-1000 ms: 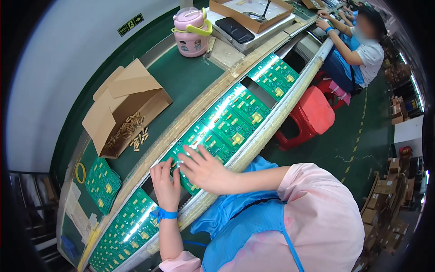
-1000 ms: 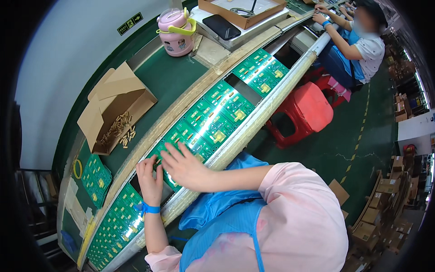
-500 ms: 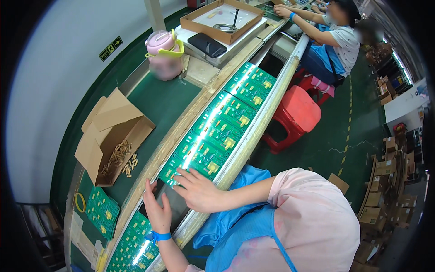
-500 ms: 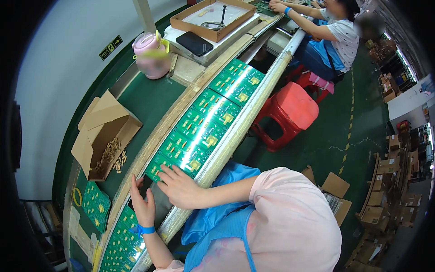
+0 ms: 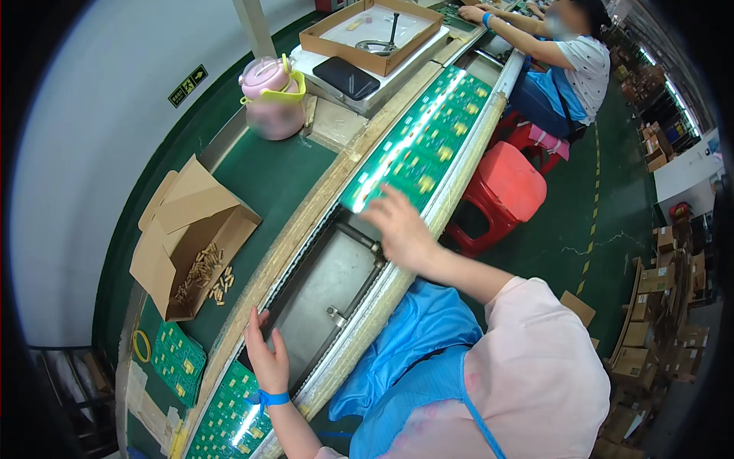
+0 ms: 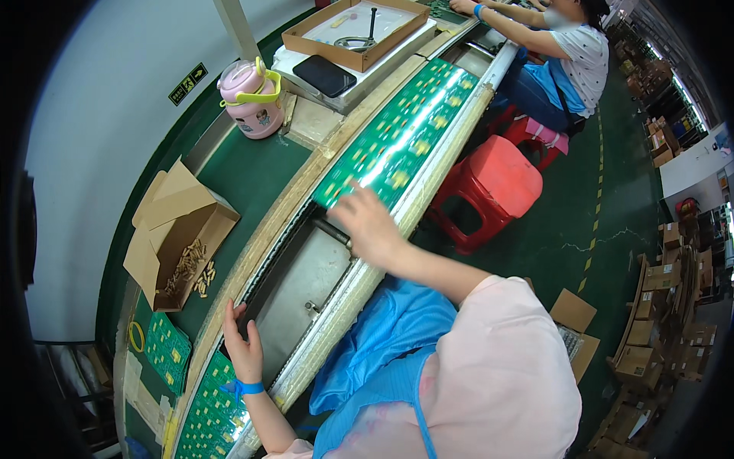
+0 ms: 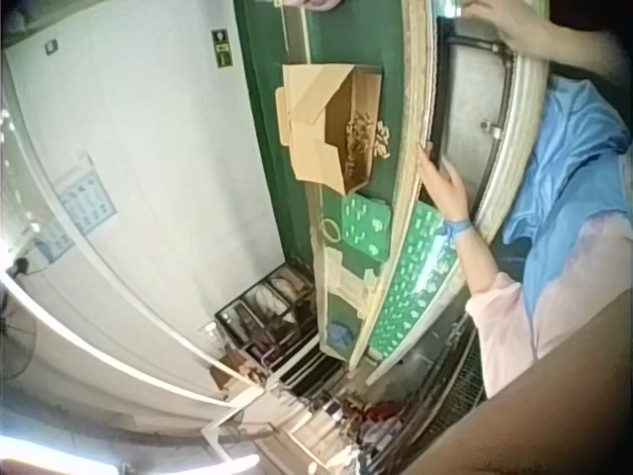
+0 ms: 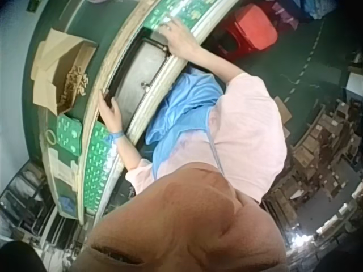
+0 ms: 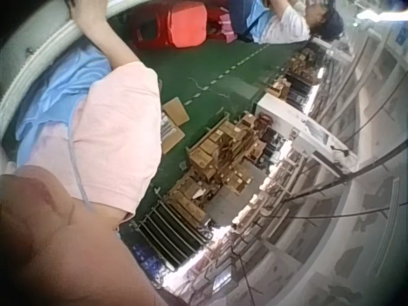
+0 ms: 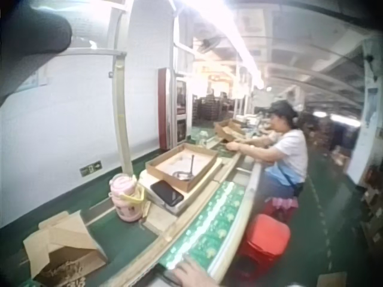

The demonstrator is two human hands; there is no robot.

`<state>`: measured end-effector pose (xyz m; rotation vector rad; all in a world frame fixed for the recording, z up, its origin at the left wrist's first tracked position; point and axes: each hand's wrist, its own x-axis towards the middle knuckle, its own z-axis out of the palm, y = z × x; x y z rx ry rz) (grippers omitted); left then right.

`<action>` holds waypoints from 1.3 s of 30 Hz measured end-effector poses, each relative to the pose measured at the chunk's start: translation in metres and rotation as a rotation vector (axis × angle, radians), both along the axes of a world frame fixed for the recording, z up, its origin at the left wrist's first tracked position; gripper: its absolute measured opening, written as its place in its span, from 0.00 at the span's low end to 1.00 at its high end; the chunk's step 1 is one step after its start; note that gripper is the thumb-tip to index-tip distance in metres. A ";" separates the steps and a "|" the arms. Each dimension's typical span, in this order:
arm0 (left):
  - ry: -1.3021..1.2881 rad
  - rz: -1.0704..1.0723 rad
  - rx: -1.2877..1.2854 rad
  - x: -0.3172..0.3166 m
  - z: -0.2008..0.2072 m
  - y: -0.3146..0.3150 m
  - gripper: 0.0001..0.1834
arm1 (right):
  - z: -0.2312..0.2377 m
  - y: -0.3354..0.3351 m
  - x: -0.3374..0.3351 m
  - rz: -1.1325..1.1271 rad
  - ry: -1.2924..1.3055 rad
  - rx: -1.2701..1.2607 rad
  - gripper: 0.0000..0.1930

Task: The person places small cylindrical components onto green circuit boards moving along a conveyor belt. They pick components from a cardboard box and insert them into specific slots on the boards, then push the boards forward to the next station.

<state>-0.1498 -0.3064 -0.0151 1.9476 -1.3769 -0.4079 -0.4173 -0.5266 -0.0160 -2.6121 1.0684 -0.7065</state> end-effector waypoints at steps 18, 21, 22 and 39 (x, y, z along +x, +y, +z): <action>-0.031 0.407 0.063 -0.021 0.037 0.028 0.20 | 0.002 0.041 0.002 -0.015 0.182 0.110 0.14; -0.250 0.730 0.295 -0.025 0.029 0.061 0.32 | 0.001 0.067 0.013 0.168 0.117 0.070 0.15; -0.227 0.769 0.380 -0.025 0.025 0.069 0.35 | 0.001 0.068 0.015 0.208 0.109 0.071 0.15; -0.179 0.390 0.167 -0.048 0.038 0.083 0.33 | -0.001 0.069 0.023 0.115 0.227 0.050 0.30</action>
